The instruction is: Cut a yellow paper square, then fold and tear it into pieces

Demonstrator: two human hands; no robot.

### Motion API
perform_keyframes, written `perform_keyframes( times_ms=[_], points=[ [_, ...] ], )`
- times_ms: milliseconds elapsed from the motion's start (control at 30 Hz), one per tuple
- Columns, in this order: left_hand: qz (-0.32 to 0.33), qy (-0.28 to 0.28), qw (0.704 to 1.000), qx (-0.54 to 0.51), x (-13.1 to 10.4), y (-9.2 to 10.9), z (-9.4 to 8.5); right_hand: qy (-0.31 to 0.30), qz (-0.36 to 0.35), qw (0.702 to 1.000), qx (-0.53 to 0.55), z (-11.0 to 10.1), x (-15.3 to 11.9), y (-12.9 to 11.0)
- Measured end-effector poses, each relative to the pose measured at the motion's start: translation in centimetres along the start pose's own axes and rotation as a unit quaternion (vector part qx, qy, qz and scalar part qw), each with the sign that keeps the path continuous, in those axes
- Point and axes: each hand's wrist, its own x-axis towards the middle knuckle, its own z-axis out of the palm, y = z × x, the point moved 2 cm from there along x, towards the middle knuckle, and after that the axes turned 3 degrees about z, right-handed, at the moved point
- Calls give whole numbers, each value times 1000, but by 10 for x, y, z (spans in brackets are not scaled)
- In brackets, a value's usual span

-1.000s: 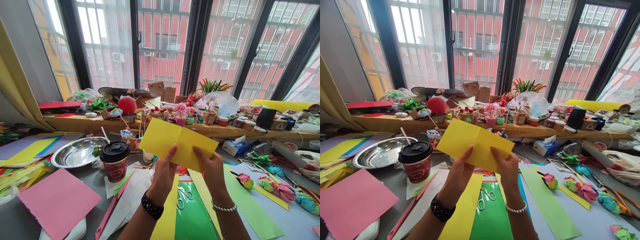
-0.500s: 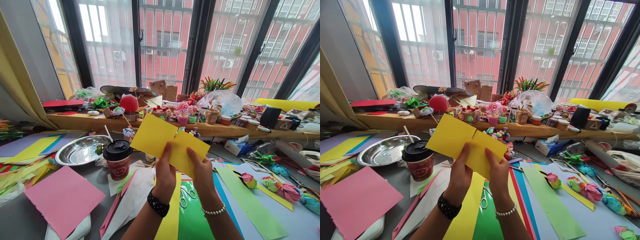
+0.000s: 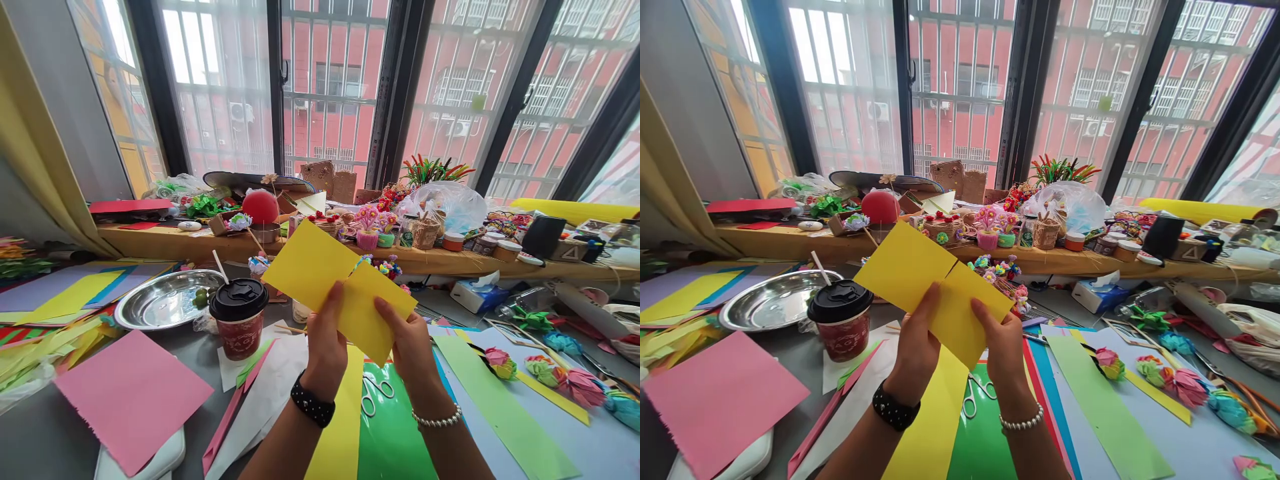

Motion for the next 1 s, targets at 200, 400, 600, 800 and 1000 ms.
perform_keyframes(
  times_ms=[200, 400, 600, 800, 1000],
  points=[
    [0, 23, 1000, -11, 2, -1, 0, 5, 8, 1000, 17, 4, -2, 4],
    [11, 30, 999, -11, 3, -6, -4, 13, -4, 1000, 18, -1, 3, 5],
    [22, 42, 999, -7, 5, -7, -5, 3, -12, 1000, 16, -6, 11, 8],
    [35, 37, 999, -1, 4, -6, -4, -12, -18, 1000, 20, -3, 10, 9],
    [71, 25, 997, 9, 9, 16, -4, 25, -20, 999, 42, -15, 17, 1]
  ],
)
